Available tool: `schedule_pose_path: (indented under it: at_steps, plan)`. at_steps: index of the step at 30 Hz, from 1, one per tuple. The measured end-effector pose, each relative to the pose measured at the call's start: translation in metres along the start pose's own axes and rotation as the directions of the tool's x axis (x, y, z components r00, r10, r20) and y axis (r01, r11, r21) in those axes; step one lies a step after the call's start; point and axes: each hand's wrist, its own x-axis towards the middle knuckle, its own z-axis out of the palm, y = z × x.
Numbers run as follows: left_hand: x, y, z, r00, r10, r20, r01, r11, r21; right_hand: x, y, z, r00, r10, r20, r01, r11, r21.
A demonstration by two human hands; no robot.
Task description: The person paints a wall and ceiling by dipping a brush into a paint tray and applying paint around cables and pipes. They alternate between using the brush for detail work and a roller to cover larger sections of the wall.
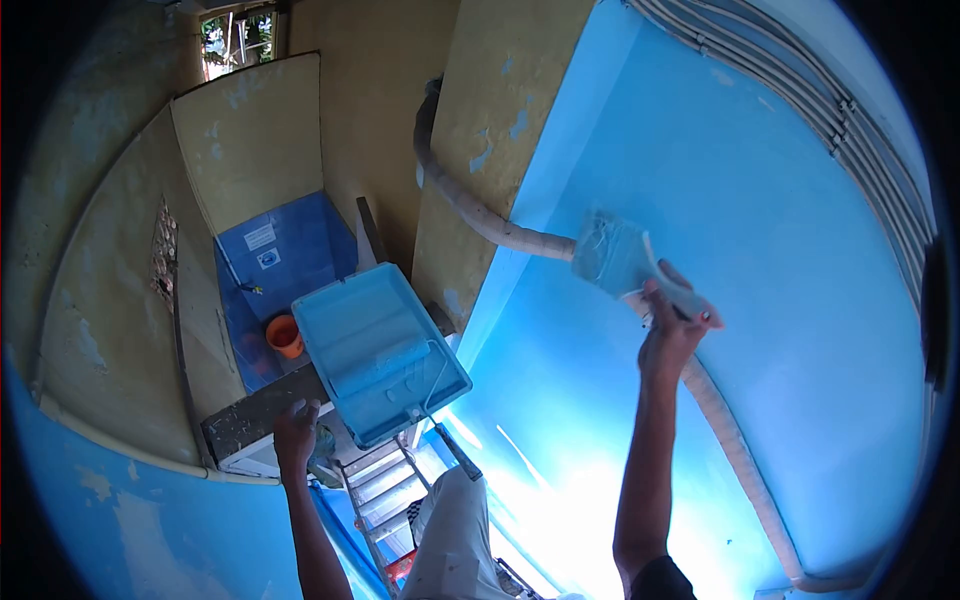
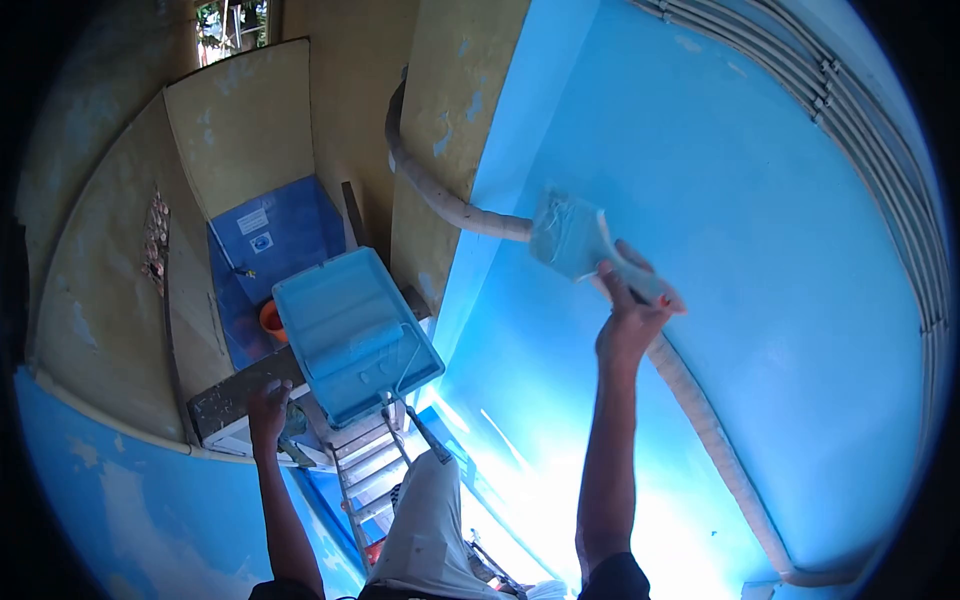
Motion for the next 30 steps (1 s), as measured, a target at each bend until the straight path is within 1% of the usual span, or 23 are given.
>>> schedule_pose_path:
  at_steps: [1, 2, 4, 5, 7, 8, 9, 10, 11, 13, 14, 16, 17, 19, 20, 22, 23, 24, 25, 26, 27, 28, 30]
  plan:
    - [-0.005, -0.002, 0.002, 1.0, -0.003, 0.002, 0.003, 1.0, -0.003, 0.017, -0.009, -0.002, 0.995, -0.091, 0.041, 0.095, 0.988, -0.12]
    - [-0.01, -0.003, 0.004, 1.0, -0.006, -0.011, 0.006, 1.0, 0.023, 0.032, -0.02, 0.001, 0.995, -0.094, 0.043, 0.098, 0.988, -0.123]
    - [-0.021, 0.007, 0.004, 1.0, -0.016, -0.018, 0.017, 0.999, 0.043, 0.059, -0.036, 0.01, 0.957, -0.22, 0.189, 0.274, 0.9, -0.34]
    - [-0.03, 0.024, -0.002, 1.0, 0.0, 0.004, 0.0, 1.0, -0.02, 0.073, -0.035, 0.014, 0.956, -0.219, 0.198, 0.277, 0.897, -0.345]
    - [-0.044, 0.058, -0.012, 1.0, 0.011, 0.025, -0.009, 0.996, -0.091, 0.099, -0.033, 0.026, 0.893, -0.189, 0.408, 0.385, 0.79, -0.476]
    - [-0.049, 0.076, -0.016, 0.996, 0.06, 0.066, -0.049, 0.986, -0.16, 0.108, -0.029, 0.034, 0.89, -0.188, 0.415, 0.389, 0.788, -0.477]
    - [-0.051, 0.09, -0.015, 0.989, 0.111, 0.102, -0.086, 0.969, -0.23, 0.116, -0.022, 0.043, 0.87, -0.141, 0.473, 0.401, 0.759, -0.513]
    - [-0.048, 0.1, -0.013, 0.977, 0.175, 0.119, -0.147, 0.965, -0.216, 0.122, -0.014, 0.051, 0.846, -0.091, 0.526, 0.417, 0.728, -0.545]
    - [-0.049, 0.116, -0.012, 0.978, 0.17, 0.119, -0.141, 0.965, -0.221, 0.125, -0.005, 0.059, 0.842, -0.09, 0.532, 0.421, 0.725, -0.544]
    - [-0.051, 0.152, -0.011, 0.943, 0.272, 0.193, -0.199, 0.923, -0.329, 0.131, 0.01, 0.073, 0.78, -0.109, 0.616, 0.548, 0.594, -0.589]
    - [-0.05, 0.163, -0.006, 0.944, 0.269, 0.189, -0.196, 0.922, -0.334, 0.139, 0.009, 0.079, 0.776, -0.111, 0.621, 0.553, 0.593, -0.586]
    - [-0.048, 0.172, 0.004, 0.911, 0.366, 0.191, -0.302, 0.906, -0.295, 0.151, 0.011, 0.086, 0.739, -0.101, 0.666, 0.639, 0.417, -0.646]
    - [-0.048, 0.171, 0.005, 0.912, 0.364, 0.19, -0.301, 0.907, -0.294, 0.152, 0.002, 0.091, 0.738, -0.102, 0.667, 0.64, 0.419, -0.644]
    - [-0.051, 0.167, 0.01, 0.886, 0.385, 0.259, -0.3, 0.901, -0.314, 0.152, -0.037, 0.104, 0.643, -0.281, 0.712, 0.765, 0.19, -0.616]
    - [-0.049, 0.156, 0.015, 0.874, 0.348, 0.34, -0.244, 0.918, -0.313, 0.151, -0.048, 0.107, 0.644, -0.277, 0.713, 0.765, 0.189, -0.616]
    - [-0.049, 0.132, 0.024, 0.881, 0.308, 0.358, -0.219, 0.938, -0.268, 0.147, -0.06, 0.111, 0.456, -0.466, 0.758, 0.856, -0.004, -0.517]
    - [-0.05, 0.123, 0.026, 0.89, 0.27, 0.368, -0.195, 0.954, -0.229, 0.143, -0.057, 0.11, 0.455, -0.464, 0.76, 0.857, -0.003, -0.515]
    - [-0.051, 0.115, 0.026, 0.891, 0.264, 0.37, -0.181, 0.953, -0.244, 0.137, -0.052, 0.107, 0.28, -0.495, 0.823, 0.879, -0.212, -0.427]
    - [-0.052, 0.112, 0.027, 0.89, 0.265, 0.37, -0.181, 0.952, -0.247, 0.134, -0.047, 0.104, 0.097, -0.487, 0.868, 0.847, -0.417, -0.328]
    - [-0.052, 0.112, 0.025, 0.889, 0.271, 0.369, -0.186, 0.95, -0.25, 0.132, -0.028, 0.098, 0.079, -0.425, 0.902, 0.845, -0.451, -0.287]
    - [-0.052, 0.114, 0.023, 0.887, 0.279, 0.368, -0.193, 0.948, -0.254, 0.127, -0.006, 0.091, 0.097, -0.338, 0.936, 0.849, -0.463, -0.255]
    - [-0.053, 0.12, 0.019, 0.885, 0.288, 0.366, -0.202, 0.945, -0.256, 0.119, 0.013, 0.086, 0.011, -0.301, 0.954, 0.79, -0.583, -0.192]
    - [-0.054, 0.135, 0.013, 0.879, 0.313, 0.36, -0.201, 0.927, -0.317, 0.096, 0.033, 0.078, -0.038, -0.165, 0.986, 0.852, -0.521, -0.054]
